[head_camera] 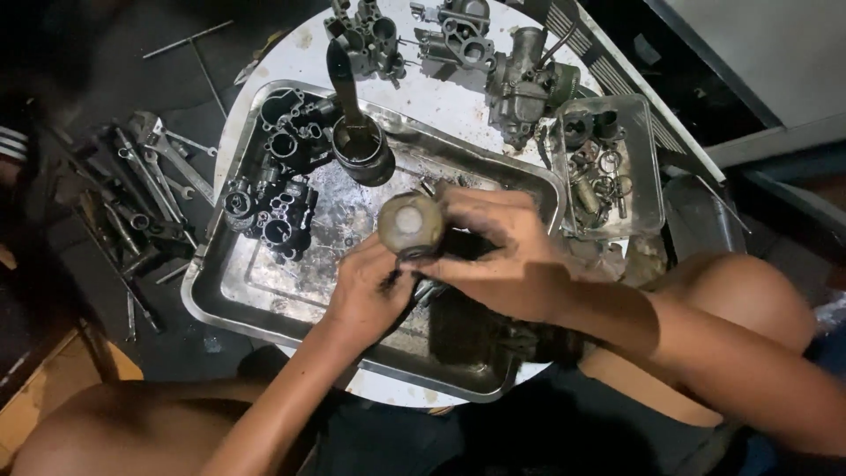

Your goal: Cleaning and inspecting disassembled motorcycle carburetor components on a metal tray using a brush and small tools.

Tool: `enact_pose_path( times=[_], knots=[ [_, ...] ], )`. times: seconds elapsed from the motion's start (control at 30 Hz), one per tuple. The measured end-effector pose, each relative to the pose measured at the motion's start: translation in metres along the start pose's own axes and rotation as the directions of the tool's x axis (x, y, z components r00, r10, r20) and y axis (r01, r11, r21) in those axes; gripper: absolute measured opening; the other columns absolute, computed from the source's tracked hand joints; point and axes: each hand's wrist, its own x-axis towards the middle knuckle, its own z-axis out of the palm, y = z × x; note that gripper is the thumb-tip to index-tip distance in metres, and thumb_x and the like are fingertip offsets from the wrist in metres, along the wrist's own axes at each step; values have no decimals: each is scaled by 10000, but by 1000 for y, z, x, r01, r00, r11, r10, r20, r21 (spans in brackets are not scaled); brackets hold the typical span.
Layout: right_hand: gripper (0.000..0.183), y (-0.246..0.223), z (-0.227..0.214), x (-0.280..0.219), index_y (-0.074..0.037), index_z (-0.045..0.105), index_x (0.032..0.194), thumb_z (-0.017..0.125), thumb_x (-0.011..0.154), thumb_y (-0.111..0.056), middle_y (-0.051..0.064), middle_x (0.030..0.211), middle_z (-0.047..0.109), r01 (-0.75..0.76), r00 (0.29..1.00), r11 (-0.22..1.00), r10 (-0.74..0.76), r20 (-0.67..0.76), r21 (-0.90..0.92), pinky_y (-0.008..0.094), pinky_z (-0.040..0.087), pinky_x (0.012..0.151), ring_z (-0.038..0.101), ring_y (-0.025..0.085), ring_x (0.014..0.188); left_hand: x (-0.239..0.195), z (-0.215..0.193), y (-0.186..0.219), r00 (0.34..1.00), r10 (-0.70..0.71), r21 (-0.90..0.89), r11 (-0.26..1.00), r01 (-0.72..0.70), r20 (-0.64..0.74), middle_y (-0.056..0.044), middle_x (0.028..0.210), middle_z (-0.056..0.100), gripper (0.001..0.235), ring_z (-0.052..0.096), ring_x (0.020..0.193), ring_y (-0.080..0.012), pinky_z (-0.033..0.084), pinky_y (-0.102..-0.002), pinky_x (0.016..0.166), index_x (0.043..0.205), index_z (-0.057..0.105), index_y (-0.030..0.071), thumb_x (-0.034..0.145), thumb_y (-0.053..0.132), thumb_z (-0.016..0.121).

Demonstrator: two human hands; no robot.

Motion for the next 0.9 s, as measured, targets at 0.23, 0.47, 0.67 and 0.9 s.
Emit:
enact_pose_path(
  times=[0.23,0.47,0.67,0.9],
  knots=[
    [164,-2,7,5,48,577,750,627,889,118,119,737,629,115,990,990,-121,-72,-79,190,419,438,557,150,570,5,-2,7,999,33,37,999,-33,-23,-137,923,740,265,703,844,-255,622,-362,789,988,718,-6,800,-182,656],
    [106,-11,2,9,75,618,798,656,897,85,130,761,639,87,995,996,-87,-52,-2,229,448,488,573,170,599,2,0,3,997,72,72,995,-72,-6,-164,995,743,281,703,906,-286,621,-381,844,1074,706,-19,841,-164,646],
    [62,-3,-3,4,88,672,937,701,883,76,164,874,708,52,999,999,-52,-3,-11,236,576,581,670,202,693,-6,8,-12,994,111,112,988,-110,-10,-120,819,693,187,651,728,-237,581,-333,683,897,667,-4,819,-172,642],
    [871,-4,-18,-9,-45,410,1474,757,795,-465,203,1533,467,-388,897,883,428,112,-266,597,342,1166,416,371,1445,0,3,-3,994,111,119,987,-109,-5,-125,765,640,138,586,712,-250,489,-346,582,825,646,-26,845,-156,602]
  ],
)
